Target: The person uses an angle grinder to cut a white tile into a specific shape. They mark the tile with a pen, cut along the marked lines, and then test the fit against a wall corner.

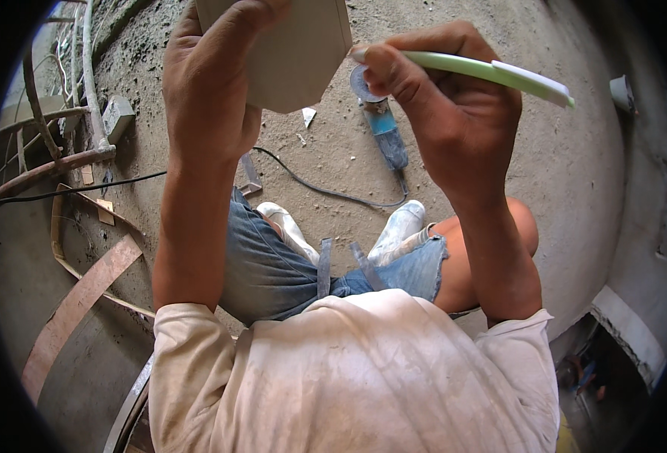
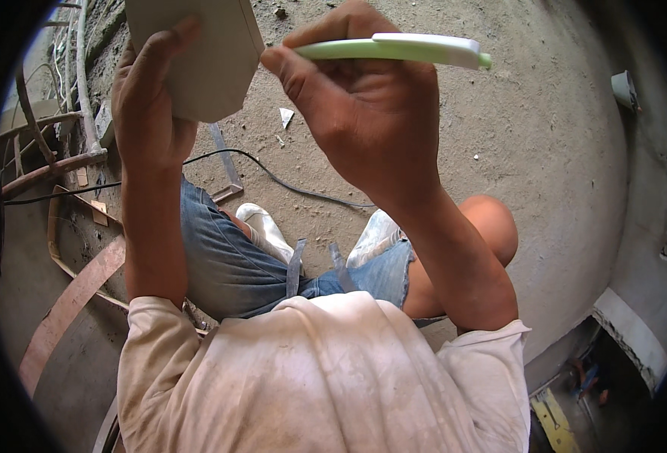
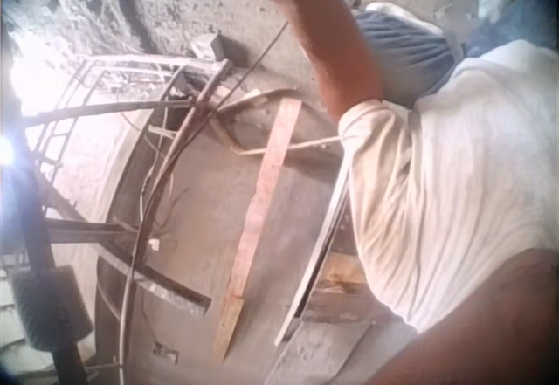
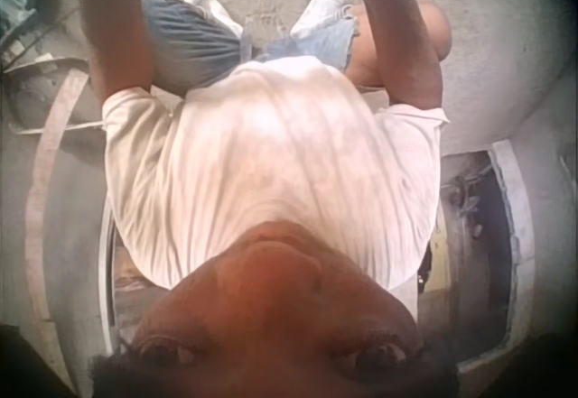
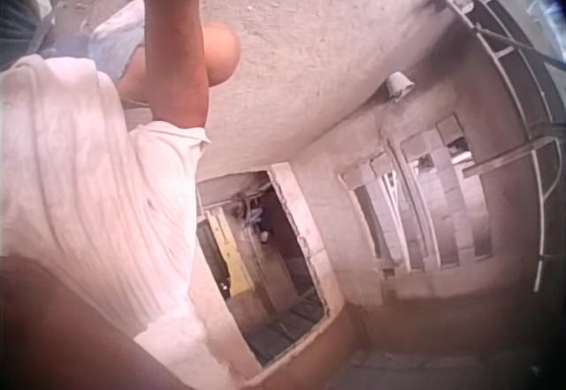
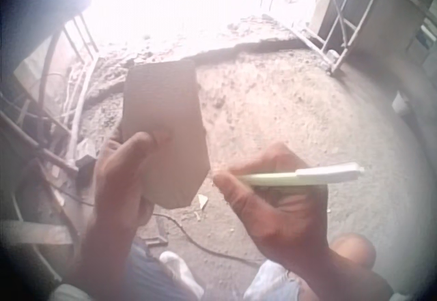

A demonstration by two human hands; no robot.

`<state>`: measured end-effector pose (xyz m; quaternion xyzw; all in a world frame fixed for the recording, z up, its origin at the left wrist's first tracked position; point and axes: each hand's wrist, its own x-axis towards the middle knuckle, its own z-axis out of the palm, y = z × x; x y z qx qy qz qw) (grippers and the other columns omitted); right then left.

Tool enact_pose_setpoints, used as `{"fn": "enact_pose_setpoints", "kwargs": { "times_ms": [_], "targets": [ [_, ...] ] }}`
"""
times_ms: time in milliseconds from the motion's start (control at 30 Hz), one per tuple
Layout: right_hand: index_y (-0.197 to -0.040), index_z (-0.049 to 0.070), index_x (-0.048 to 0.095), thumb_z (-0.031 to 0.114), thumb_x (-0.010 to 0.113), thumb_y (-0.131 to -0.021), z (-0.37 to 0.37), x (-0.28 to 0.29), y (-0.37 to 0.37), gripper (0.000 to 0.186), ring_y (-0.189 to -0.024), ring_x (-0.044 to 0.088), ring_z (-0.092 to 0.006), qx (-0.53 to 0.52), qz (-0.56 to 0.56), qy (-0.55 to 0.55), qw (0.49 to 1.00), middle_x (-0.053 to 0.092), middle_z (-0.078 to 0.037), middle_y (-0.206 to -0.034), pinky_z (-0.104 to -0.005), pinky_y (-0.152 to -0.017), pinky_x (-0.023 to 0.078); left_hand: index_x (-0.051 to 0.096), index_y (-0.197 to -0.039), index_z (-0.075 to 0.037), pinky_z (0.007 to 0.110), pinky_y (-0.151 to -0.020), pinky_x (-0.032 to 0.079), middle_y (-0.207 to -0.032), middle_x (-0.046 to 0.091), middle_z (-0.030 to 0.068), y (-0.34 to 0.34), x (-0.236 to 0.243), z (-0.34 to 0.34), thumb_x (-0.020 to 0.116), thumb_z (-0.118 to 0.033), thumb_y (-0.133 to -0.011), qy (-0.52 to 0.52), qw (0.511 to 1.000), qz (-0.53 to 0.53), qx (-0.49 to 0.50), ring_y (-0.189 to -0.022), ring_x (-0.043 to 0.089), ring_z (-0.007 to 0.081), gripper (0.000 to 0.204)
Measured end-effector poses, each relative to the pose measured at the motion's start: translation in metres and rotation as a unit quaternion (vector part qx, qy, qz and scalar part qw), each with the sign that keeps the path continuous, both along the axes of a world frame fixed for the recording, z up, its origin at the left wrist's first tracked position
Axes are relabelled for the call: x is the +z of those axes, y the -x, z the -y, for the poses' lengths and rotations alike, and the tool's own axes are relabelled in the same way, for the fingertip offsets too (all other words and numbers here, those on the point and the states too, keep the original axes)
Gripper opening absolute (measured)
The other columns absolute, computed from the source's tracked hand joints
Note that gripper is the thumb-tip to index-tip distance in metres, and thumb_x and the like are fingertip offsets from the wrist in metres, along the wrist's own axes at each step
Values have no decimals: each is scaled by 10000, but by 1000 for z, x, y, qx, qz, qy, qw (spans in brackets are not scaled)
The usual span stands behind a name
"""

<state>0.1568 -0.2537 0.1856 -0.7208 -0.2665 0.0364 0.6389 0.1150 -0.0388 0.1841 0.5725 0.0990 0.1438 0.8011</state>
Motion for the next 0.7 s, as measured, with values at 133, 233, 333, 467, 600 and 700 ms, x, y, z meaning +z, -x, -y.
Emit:
{"fn": "enact_pose_setpoints", "kwargs": {
  "times_ms": [133, 233, 333, 467, 600, 700],
  "targets": [
    [-881, 53, 704, 106, 764, -912, -4, -11, 13, 86, -653, 649, -61, -21, -16, 23, 999, 704, -40, -764, -243, -580, 494, 621, -1163, 2, 325, -741, 623, -1024, 710, 117, -6, 9, 3, 680, -89, -919, 94, 994, 57, 11, -845, 733, 190, 267],
    [-977, 37, 692, 64, 729, -928, 19, 3, 2, 67, -753, 676, -104, -18, -58, 99, 993, 720, -56, -845, -248, -662, 514, 569, -1297, 4, 363, -801, 622, -1131, 690, 141, -10, -1, -8, 656, -209, -971, 61, 998, -22, 24, -962, 727, 236, 399],
    [-1012, 13, 673, 71, 692, -957, 39, 24, -14, 83, -850, 703, -159, -31, 21, 96, 995, 737, -120, -928, -275, -768, 552, 385, -1489, 40, 455, -976, 570, -1344, 588, 214, -14, 20, 2, 418, -464, -1080, 137, 987, -60, 60, -1167, 655, 335, 650],
    [-1046, -63, 617, 94, 684, -972, 58, 81, -1, 186, -816, 726, -245, -33, 58, -45, 997, 732, -178, -867, -356, -777, 590, 321, -1540, 32, 526, -1143, 409, -1450, 506, 235, -11, 23, -3, 160, -628, -1064, 312, 950, -21, 9, -1363, 502, 369, 829],
    [-1161, -44, 594, 165, 672, -984, 59, 110, 15, 284, -761, 700, -245, 179, 225, -198, 937, 719, -170, -877, -345, -740, 590, 328, -1539, 30, 526, -1174, 361, -1468, 493, 233, -10, 29, 2, 119, -657, -1051, 349, 936, -28, 27, -1386, 475, 363, 868],
    [-1166, 48, 569, 211, 615, -1008, 57, 132, 42, 231, -702, 681, -231, 209, 210, -218, 930, 692, -119, -827, -400, -704, 616, 345, -1531, 31, 516, -1165, 374, -1458, 506, 230, -10, 29, 4, 129, -662, -1051, 351, 936, -36, 17, -1373, 489, 361, 870]
  ]
}}
